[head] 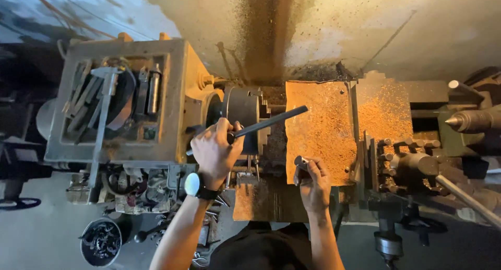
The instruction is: Cleaning and assembling motorcycle engine components using a lathe and hand tools.
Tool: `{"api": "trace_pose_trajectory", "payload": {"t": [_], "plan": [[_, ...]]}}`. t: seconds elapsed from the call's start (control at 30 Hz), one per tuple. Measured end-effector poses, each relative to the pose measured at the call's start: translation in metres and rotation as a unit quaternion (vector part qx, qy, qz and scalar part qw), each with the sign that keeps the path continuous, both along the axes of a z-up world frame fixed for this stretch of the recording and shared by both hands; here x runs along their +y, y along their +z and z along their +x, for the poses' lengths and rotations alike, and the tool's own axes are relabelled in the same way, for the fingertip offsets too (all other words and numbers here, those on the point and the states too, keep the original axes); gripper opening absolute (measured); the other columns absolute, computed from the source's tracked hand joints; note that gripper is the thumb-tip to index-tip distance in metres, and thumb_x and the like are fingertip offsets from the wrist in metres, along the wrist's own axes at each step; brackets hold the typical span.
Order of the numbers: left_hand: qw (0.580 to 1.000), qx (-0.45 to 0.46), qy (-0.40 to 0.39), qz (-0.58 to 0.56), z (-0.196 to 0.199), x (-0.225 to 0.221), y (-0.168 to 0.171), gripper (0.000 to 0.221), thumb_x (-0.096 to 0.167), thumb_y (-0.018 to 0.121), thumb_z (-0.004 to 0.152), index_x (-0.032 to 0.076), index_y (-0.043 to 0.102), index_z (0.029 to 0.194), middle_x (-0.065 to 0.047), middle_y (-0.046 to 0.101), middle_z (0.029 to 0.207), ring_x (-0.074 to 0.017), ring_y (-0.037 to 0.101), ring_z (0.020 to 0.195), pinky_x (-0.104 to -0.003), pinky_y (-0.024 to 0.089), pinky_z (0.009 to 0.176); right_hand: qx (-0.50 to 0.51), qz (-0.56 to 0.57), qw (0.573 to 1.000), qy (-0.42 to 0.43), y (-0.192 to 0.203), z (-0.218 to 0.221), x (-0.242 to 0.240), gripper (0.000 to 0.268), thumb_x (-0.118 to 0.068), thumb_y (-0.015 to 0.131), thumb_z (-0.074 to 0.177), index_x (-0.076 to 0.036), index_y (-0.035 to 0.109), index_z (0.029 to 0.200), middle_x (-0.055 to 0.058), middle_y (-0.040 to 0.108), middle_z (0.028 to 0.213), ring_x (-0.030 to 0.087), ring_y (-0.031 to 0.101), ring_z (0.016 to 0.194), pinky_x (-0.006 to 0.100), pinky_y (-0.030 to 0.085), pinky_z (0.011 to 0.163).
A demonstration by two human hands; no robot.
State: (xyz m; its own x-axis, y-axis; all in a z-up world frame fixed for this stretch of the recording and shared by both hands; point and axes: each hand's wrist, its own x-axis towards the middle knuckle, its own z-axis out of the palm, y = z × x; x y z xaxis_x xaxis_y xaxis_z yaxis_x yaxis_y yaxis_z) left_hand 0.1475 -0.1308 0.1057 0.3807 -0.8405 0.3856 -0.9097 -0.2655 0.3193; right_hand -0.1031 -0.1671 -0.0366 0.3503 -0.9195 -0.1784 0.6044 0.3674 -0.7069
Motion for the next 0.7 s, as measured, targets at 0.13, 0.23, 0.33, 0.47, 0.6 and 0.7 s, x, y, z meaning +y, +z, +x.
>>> {"api": "trace_pose_trajectory", "payload": {"t": [0.13, 0.23, 0.33, 0.47, 0.6, 0.7], "plan": [[0.999, -0.005, 0.019, 0.036, 0.021, -0.034, 0.021, 0.024, 0.037, 0.074, 0.091, 0.015, 0.064, 0.084, -0.008, 0.069, 0.067, -0.0283, 0.065, 0.058, -0.046, 0.048, 0.054, 0.002, 0.033, 0.999, -0.027, -0.024, 0.01, 0.004, 0.026, -0.02, 0.059, 0.107, 0.004, 0.068, 0.114, 0.009, 0.065, 0.084, 0.017, 0.058, 0.068, 0.033, 0.047, 0.058], [0.996, 0.032, 0.013, 0.084, 0.051, -0.079, 0.021, 0.033, 0.044, 0.074, 0.084, 0.012, 0.067, 0.092, -0.015, 0.069, 0.069, -0.0338, 0.068, 0.063, -0.053, 0.051, 0.059, -0.004, 0.024, 0.999, -0.022, -0.026, 0.018, 0.029, 0.027, -0.02, 0.06, 0.106, 0.004, 0.069, 0.114, 0.01, 0.067, 0.087, 0.018, 0.058, 0.066, 0.032, 0.046, 0.057], [0.989, 0.027, 0.077, 0.126, 0.059, -0.114, 0.006, 0.032, 0.047, 0.07, 0.089, 0.016, 0.069, 0.09, -0.011, 0.072, 0.077, -0.0303, 0.07, 0.07, -0.047, 0.055, 0.066, 0.047, 0.038, 0.998, -0.013, -0.016, 0.022, 0.06, 0.029, -0.018, 0.06, 0.105, 0.007, 0.069, 0.118, 0.01, 0.067, 0.088, 0.015, 0.058, 0.069, 0.029, 0.044, 0.057], [0.986, 0.008, 0.126, 0.108, 0.055, -0.104, 0.0, 0.038, 0.05, 0.064, 0.096, 0.013, 0.067, 0.098, -0.007, 0.071, 0.078, -0.0206, 0.071, 0.064, -0.038, 0.057, 0.061, 0.084, 0.03, 0.996, -0.001, -0.005, 0.015, 0.081, 0.03, -0.016, 0.06, 0.101, 0.007, 0.068, 0.118, 0.011, 0.07, 0.092, 0.016, 0.063, 0.073, 0.031, 0.05, 0.059], [0.988, -0.043, 0.067, 0.136, 0.042, -0.075, 0.011, 0.052, 0.06, 0.064, 0.091, 0.009, 0.062, 0.102, -0.009, 0.07, 0.071, -0.0221, 0.07, 0.059, -0.038, 0.056, 0.052, 0.134, -0.026, 0.99, -0.045, -0.015, -0.002, 0.067, 0.028, -0.014, 0.061, 0.104, 0.007, 0.068, 0.122, 0.01, 0.069, 0.097, 0.016, 0.063, 0.079, 0.031, 0.052, 0.064], [0.994, -0.063, 0.031, 0.087, 0.036, -0.061, 0.019, 0.045, 0.055, 0.066, 0.093, 0.01, 0.063, 0.098, -0.009, 0.07, 0.071, -0.0262, 0.07, 0.062, -0.041, 0.055, 0.055, 0.154, -0.07, 0.984, -0.058, -0.007, -0.008, 0.046, 0.029, -0.016, 0.061, 0.107, 0.006, 0.067, 0.124, 0.009, 0.068, 0.099, 0.014, 0.063, 0.083, 0.03, 0.052, 0.069]]}}
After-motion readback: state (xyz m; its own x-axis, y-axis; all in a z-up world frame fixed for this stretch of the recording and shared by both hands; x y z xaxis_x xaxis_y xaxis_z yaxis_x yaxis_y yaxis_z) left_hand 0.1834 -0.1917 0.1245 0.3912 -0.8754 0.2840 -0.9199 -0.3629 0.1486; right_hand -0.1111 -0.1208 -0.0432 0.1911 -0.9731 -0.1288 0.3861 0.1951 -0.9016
